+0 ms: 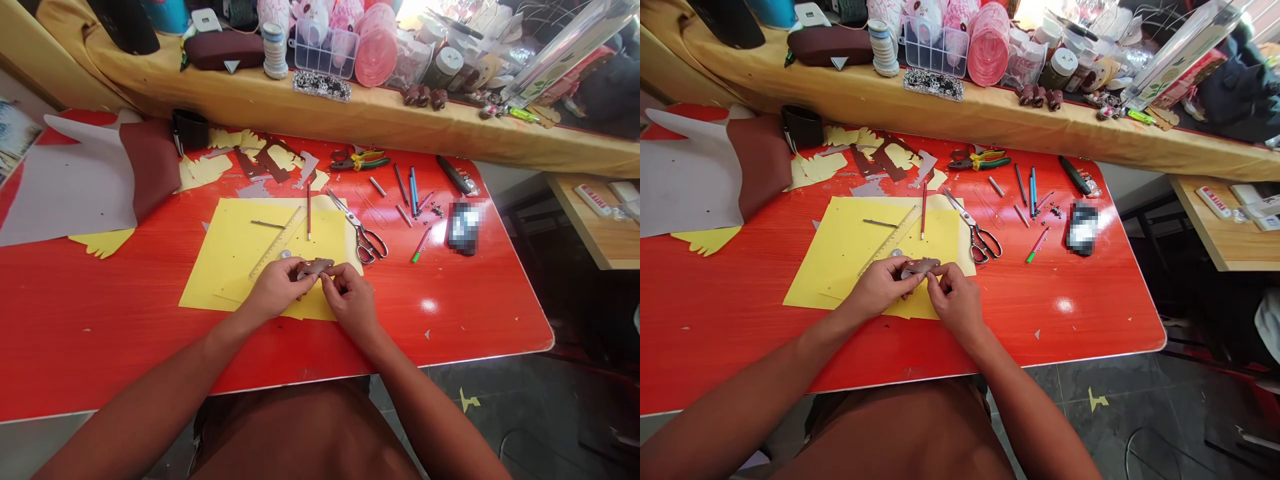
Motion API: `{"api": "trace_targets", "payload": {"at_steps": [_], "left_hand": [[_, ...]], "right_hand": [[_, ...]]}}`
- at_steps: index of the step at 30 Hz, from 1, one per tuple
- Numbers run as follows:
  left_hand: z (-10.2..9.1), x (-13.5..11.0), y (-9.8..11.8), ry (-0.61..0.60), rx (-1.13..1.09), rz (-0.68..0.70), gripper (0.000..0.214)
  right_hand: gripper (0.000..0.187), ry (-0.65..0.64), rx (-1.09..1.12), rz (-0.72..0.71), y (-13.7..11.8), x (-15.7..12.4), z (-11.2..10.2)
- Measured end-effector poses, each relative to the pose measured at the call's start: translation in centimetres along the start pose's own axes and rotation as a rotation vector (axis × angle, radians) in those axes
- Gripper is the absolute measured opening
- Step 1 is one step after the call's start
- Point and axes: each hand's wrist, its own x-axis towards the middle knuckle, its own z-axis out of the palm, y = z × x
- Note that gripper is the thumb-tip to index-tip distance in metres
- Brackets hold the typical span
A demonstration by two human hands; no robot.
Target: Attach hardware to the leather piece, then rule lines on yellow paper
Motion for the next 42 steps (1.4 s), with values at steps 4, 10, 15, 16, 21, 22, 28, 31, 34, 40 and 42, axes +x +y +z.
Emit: {"api": "trace_targets", "payload": {"at_steps": [4,10,15,16,21,22,28,31,34,40,42], "left_hand": [[-0.08,0.01,0.26,-0.014,-0.011,0.003,0.032],[-0.08,0.01,0.23,-0.023,-0.050,-0.010,0.032],[-0.04,0.05,-0.04,-0.028,-0.060,-0.014,0.033],[-0.04,0.07,-0.05,-0.027,-0.058,-0.016,0.033],[0.06,0.10,0.03,-0.021,-0.059,-0.027,0.033],[0.11,0.09,0.04,-0.020,-0.053,-0.025,0.032],[0.39,-0.10,0.19,0.026,0.026,-0.012,0.028],[0.41,-0.15,0.43,0.038,0.033,0.000,0.027],[0.42,-0.14,0.51,0.048,0.028,0.013,0.026],[0.37,-0.11,0.16,0.064,0.026,-0.002,0.025],[0.27,-0.13,0.17,0.074,-0.001,0.001,0.026]], "right_hand": [[0.022,-0.001,0.015,-0.003,0.11,0.02,-0.02],[0.023,-0.010,0.029,0.004,0.36,0.01,-0.07],[0.024,-0.012,0.034,0.011,0.53,0.05,0.01],[0.024,-0.012,0.033,0.011,0.55,0.06,0.02],[0.024,-0.023,0.028,0.015,0.58,0.01,0.05],[0.023,-0.023,0.028,0.016,0.57,0.00,0.07],[0.021,-0.023,0.055,0.012,0.44,-0.01,0.24],[0.020,-0.024,0.075,0.013,0.38,0.02,0.27],[0.021,-0.031,0.119,0.020,0.39,0.02,0.29],[0.025,-0.009,0.297,0.070,0.78,0.09,0.20],[0.028,-0.009,0.397,0.114,0.86,0.17,-0.02]]}}
